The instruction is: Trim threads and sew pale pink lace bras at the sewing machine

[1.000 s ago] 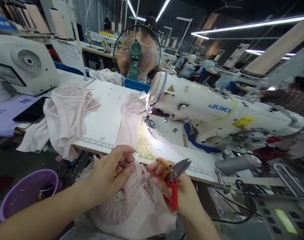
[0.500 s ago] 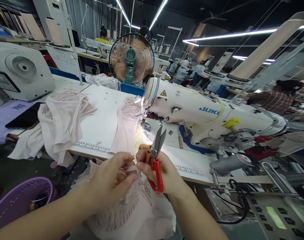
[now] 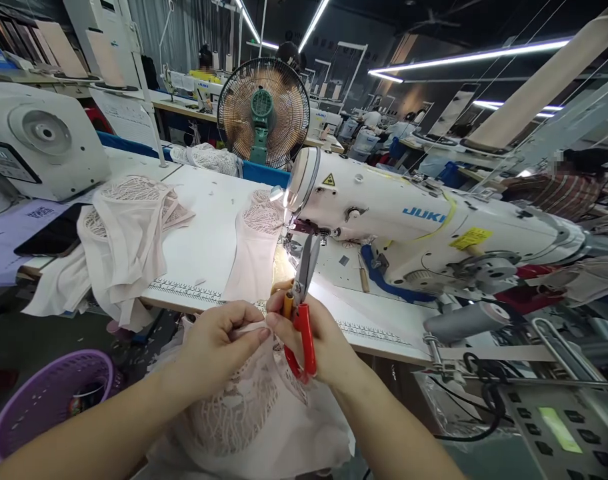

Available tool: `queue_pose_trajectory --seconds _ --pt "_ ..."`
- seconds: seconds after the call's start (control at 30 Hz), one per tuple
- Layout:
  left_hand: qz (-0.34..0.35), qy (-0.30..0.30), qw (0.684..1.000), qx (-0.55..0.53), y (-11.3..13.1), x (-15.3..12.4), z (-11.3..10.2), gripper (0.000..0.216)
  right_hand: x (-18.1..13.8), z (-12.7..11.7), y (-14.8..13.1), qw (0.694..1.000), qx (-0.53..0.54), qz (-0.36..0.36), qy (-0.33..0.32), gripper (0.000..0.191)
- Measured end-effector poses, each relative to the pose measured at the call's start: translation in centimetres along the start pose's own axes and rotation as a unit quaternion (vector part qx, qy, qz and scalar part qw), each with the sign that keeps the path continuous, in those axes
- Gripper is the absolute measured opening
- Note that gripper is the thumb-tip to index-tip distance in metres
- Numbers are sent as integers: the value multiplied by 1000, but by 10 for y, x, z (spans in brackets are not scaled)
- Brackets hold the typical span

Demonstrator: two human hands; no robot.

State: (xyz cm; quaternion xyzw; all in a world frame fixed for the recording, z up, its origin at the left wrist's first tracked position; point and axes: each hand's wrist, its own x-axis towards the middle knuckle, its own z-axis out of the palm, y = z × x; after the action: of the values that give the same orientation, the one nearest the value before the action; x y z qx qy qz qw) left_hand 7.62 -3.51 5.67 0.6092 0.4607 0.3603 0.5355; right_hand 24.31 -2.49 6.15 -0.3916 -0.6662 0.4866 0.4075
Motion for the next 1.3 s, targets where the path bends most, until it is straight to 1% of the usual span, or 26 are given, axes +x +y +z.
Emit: queue_pose_trajectory --seconds 0.13,0.23,0.33,0.43,0.53,0.57,0.63,0.73,0.83,0.93,1.0,1.1,1.17,1.23,1.3 --pt "-48 19 992 -112 -4 1 -9 24 -2 -5 13 999 -18 -23 -16 24" --pt "-63 65 980 -175 -11 0 -16 25 -14 -6 29 998 -27 2 -50 36" --pt "-61 100 975 -191 -16 1 -19 21 -32 -2 44 997 -43 20 -57 43" --pt "-62 123 972 -191 -15 3 -18 17 -45 5 51 997 -71 7 -29 38" --pt "-78 136 972 -174 -8 2 -16 18 -54 14 54 997 -82 -6 -3 22" --pt "-90 135 973 -163 -5 1 -16 18 -57 18 54 996 -84 -11 5 20" --pt "-112 130 976 -135 0 -3 -17 17 -64 26 53 996 -85 -7 13 25" --pt "-141 119 978 -100 1 -5 -21 15 -71 36 52 998 -35 54 -5 25" --pt "-167 108 973 -116 -14 0 -23 19 -73 40 54 989 36 140 -38 20" --pt "-197 92 963 -162 -33 9 -21 24 -70 35 57 971 72 211 -82 24" --pt "-212 82 958 -177 -42 14 -17 24 -68 28 56 962 83 237 -110 29" --pt "-191 70 962 -180 -44 19 -13 23 -65 16 51 950 89 255 -155 36" --pt "-177 46 966 -181 -42 21 -12 22 -63 5 45 948 71 251 -180 35" --pt "-175 22 969 -174 -39 21 -11 24 -61 -8 39 959 7 220 -176 30" --pt "-175 9 973 -152 -36 19 -11 26 -57 -21 35 967 -115 174 -144 31"
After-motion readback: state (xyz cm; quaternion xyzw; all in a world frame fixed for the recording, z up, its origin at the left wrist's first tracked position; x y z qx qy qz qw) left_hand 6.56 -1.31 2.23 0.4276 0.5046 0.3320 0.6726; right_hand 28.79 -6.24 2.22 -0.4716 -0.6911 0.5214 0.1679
